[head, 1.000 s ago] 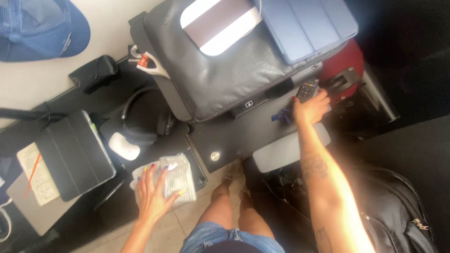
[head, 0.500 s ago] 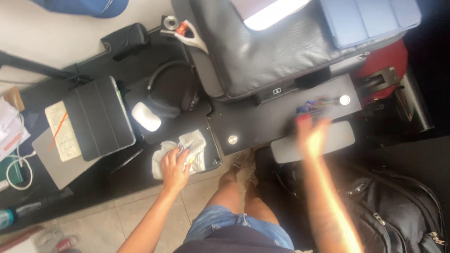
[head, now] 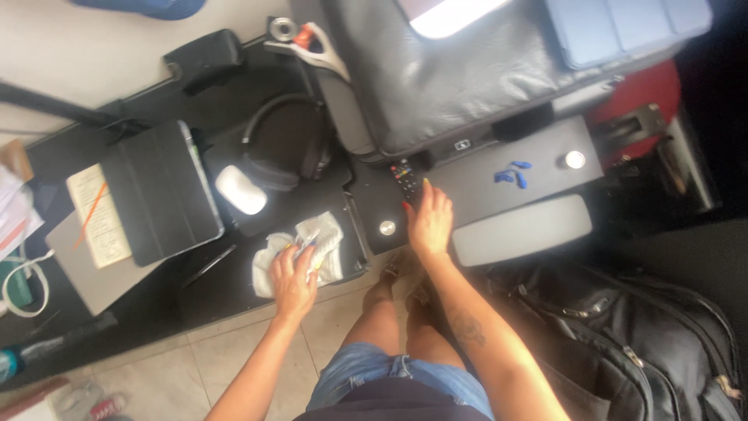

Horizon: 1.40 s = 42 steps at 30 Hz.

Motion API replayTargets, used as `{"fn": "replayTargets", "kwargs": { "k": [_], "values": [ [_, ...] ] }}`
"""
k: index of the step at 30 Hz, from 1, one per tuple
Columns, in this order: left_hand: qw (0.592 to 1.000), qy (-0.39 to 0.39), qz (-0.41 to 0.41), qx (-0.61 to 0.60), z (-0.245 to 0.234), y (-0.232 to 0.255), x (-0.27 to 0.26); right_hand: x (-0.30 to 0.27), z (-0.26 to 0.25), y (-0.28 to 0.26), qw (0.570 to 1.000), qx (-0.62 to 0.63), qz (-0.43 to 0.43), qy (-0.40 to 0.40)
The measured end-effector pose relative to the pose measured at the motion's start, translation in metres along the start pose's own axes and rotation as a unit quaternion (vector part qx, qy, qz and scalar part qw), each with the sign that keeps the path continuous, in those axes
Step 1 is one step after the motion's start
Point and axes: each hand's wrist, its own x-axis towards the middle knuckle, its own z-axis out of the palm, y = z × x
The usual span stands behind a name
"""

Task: Cleaning and organizing a desk and workspace by wiping surfaces and rearranging items.

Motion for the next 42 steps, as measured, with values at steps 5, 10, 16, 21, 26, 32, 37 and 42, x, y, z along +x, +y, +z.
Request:
{"fn": "replayTargets", "kwargs": {
  "k": [5, 10, 16, 21, 26, 32, 37, 42],
  "values": [
    [0.999, -0.01, 0.007, -0.037, 0.019, -0.003, -0.003, 0.009, -0.008, -0.001, 0.999, -0.012, 0.004, 0.044],
    [0.976, -0.022, 0.005, -0.216, 0.017, 0.124, 0.055, 0.044, -0.094, 0.059, 0.988, -0.095, 0.009, 0.121],
    [0.959, -0.13, 0.148, -0.205, 0.14, 0.269, 0.159, 0.053, -0.088, 0.174, 0.995, -0.071, 0.044, 0.047],
    [0.932, -0.248, 0.251, -0.081, 0.184, 0.3, 0.197, 0.023, -0.14, 0.164, 0.965, 0.048, 0.088, 0.243],
    [0.924, -0.148, 0.324, -0.141, 0.25, 0.328, 0.213, -0.043, -0.13, 0.175, 0.943, 0.086, 0.216, 0.238],
    [0.934, -0.148, 0.298, -0.13, 0.202, 0.348, 0.218, -0.072, -0.145, 0.162, 0.924, 0.126, 0.294, 0.208],
    [0.949, -0.096, 0.293, -0.057, 0.212, 0.287, 0.169, -0.072, -0.152, 0.163, 0.928, 0.139, 0.277, 0.208],
    [0.922, -0.138, 0.342, -0.119, 0.209, 0.265, 0.135, -0.068, -0.156, 0.164, 0.938, 0.12, 0.238, 0.22]
  ]
}}
